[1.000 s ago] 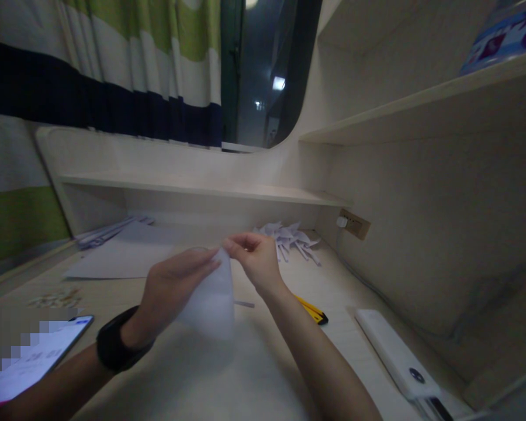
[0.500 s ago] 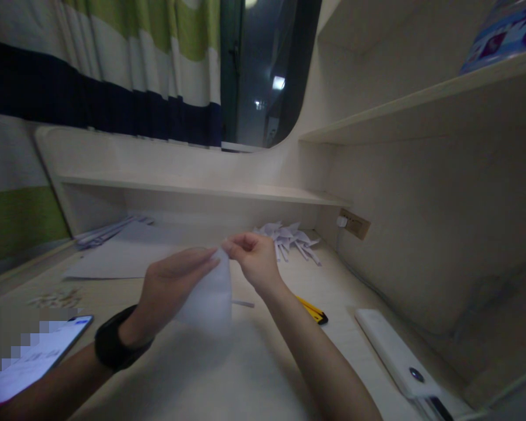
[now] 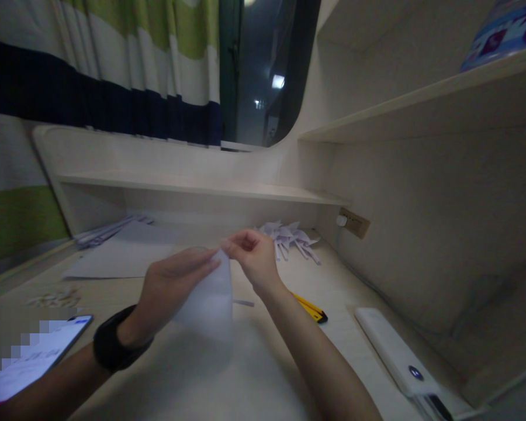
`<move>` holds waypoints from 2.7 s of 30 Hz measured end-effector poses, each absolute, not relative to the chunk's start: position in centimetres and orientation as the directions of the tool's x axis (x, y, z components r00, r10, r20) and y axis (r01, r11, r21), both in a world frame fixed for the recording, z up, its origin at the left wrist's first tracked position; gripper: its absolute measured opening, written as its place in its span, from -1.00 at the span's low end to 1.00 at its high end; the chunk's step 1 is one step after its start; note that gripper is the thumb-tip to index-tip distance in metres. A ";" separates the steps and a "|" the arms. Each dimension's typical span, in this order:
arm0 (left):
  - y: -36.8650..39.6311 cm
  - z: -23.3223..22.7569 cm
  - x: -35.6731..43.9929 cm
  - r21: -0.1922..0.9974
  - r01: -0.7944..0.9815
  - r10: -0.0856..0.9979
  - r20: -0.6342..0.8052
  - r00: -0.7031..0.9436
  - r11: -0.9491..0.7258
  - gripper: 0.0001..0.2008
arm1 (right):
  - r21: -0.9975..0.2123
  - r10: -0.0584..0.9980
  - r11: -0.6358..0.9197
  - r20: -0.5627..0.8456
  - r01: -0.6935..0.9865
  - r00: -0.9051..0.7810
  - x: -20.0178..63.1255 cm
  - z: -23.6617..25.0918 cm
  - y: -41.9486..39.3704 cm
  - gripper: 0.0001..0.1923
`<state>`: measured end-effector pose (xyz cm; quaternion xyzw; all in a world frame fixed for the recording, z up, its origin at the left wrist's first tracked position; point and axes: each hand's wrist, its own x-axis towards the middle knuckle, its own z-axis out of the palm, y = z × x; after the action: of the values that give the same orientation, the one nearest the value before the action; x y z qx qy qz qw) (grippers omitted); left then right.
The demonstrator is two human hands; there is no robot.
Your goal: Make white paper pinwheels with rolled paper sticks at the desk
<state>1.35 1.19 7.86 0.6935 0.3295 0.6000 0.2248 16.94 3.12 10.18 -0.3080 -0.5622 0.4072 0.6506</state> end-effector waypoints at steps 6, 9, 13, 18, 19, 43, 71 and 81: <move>1.0 8.0 1.5 0.723 0.172 0.741 0.668 0.073 -0.669 -0.84 | -0.857 0.876 0.481 0.479 -0.186 0.060 17.1 10.1 3.1 -0.79; 1.0 8.0 1.5 0.742 0.160 0.757 0.651 0.059 -0.651 -0.82 | -0.865 0.886 0.460 0.463 -0.198 0.036 17.2 10.1 3.2 -0.79; 1.0 8.1 1.6 0.759 0.155 0.773 0.631 0.065 -0.632 -0.82 | -0.867 0.890 0.449 0.454 -0.217 0.026 17.3 10.1 3.2 -0.80; 0.9 8.2 1.7 0.760 0.134 0.771 0.635 0.058 -0.636 -0.81 | -0.853 0.878 0.478 0.469 -0.210 0.094 17.1 10.1 2.9 -0.85; 0.9 8.1 1.7 0.757 0.137 0.769 0.636 0.065 -0.639 -0.80 | -0.849 0.874 0.485 0.471 -0.207 0.115 17.1 10.1 2.8 -0.86; 0.8 8.7 1.6 0.865 0.073 0.868 0.497 0.020 -0.497 -0.82 | -0.885 0.889 0.457 0.456 -0.087 0.036 17.1 9.6 3.4 -0.76; 1.6 9.1 0.8 0.885 0.069 0.884 0.464 -0.056 -0.460 -0.77 | -0.910 0.909 0.414 0.415 -0.032 -0.039 16.3 8.8 3.3 -0.70; 1.6 9.0 1.2 0.858 0.070 0.858 0.512 -0.032 -0.509 -0.79 | -0.924 0.931 0.365 0.366 -0.115 0.016 16.5 9.1 3.1 -0.72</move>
<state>1.17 1.57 9.02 0.6167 0.3763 0.6119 0.3219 16.51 3.13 9.11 -0.3669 -0.5560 0.4275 0.6112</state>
